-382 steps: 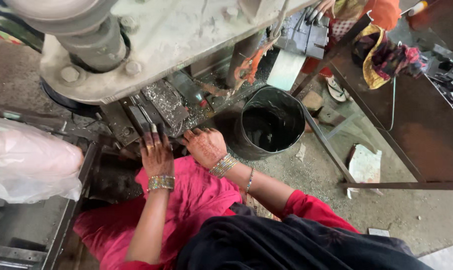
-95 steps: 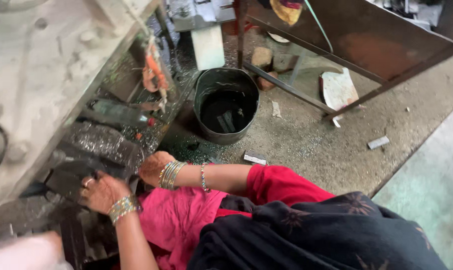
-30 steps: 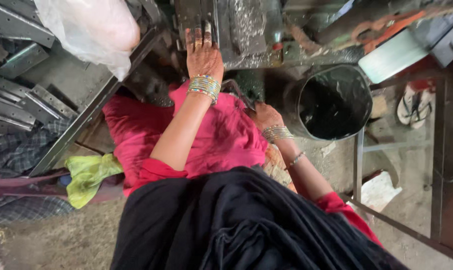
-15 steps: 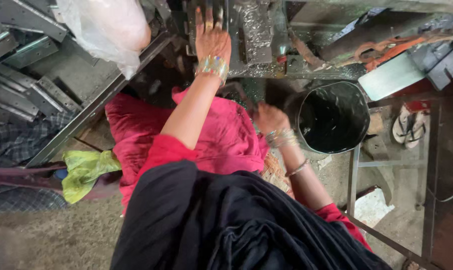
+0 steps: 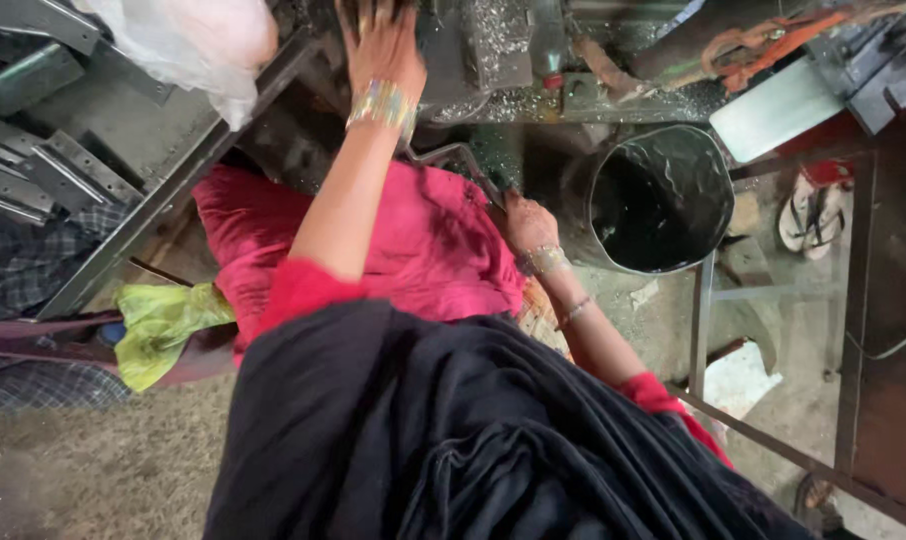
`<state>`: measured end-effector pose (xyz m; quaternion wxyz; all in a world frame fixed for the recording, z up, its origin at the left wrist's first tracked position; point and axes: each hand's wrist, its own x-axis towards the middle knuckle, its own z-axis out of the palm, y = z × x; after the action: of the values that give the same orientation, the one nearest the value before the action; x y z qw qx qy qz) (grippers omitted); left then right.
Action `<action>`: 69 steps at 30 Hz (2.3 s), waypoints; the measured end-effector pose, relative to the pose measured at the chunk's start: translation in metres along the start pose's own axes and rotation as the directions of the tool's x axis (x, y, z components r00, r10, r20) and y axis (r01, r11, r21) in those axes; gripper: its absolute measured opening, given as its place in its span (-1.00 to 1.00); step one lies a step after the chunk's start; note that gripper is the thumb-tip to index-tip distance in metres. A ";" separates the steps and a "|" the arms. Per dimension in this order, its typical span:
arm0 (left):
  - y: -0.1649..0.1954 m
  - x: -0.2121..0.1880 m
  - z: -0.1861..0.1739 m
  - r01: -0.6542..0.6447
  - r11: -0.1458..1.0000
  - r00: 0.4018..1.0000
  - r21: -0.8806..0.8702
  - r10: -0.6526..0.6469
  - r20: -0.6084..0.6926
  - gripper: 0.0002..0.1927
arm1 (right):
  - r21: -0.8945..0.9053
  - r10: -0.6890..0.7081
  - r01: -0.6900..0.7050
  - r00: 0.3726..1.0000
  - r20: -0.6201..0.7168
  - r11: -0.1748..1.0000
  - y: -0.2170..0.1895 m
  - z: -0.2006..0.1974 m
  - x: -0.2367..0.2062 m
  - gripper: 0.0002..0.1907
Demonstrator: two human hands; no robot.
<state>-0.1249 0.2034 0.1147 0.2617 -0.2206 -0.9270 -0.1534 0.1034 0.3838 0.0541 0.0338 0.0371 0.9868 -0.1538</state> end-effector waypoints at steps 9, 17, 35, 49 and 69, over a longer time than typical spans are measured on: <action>-0.127 -0.221 -0.088 0.331 0.943 0.928 0.031 -0.331 0.174 -0.43 | 0.880 0.159 0.151 0.956 -0.246 0.451 -0.024 -0.087 0.010 -0.54; -0.183 -0.248 -0.117 0.420 0.820 0.871 0.389 -0.485 0.082 -0.16 | 0.536 0.098 -0.053 0.994 -0.057 0.842 0.041 -0.028 0.118 -0.47; -0.187 -0.240 -0.096 0.425 0.682 0.829 0.595 -0.557 0.045 -0.26 | -0.042 -0.047 0.049 0.998 0.048 0.998 0.026 -0.019 0.160 -0.43; -0.177 -0.236 -0.105 0.454 0.736 0.833 0.502 -0.551 0.055 -0.12 | -0.499 -0.061 0.115 0.990 0.124 0.859 0.031 -0.109 0.230 -0.36; -0.181 -0.237 -0.096 0.440 0.683 0.842 0.583 -0.539 -0.003 -0.11 | 0.989 0.175 -0.032 0.984 0.006 0.145 0.086 -0.041 0.120 -0.55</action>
<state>0.0078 -0.0680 0.0318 0.1846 0.1110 -0.9732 0.0811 -0.0109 0.4857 0.0579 -0.0426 0.1262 0.6441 -0.7532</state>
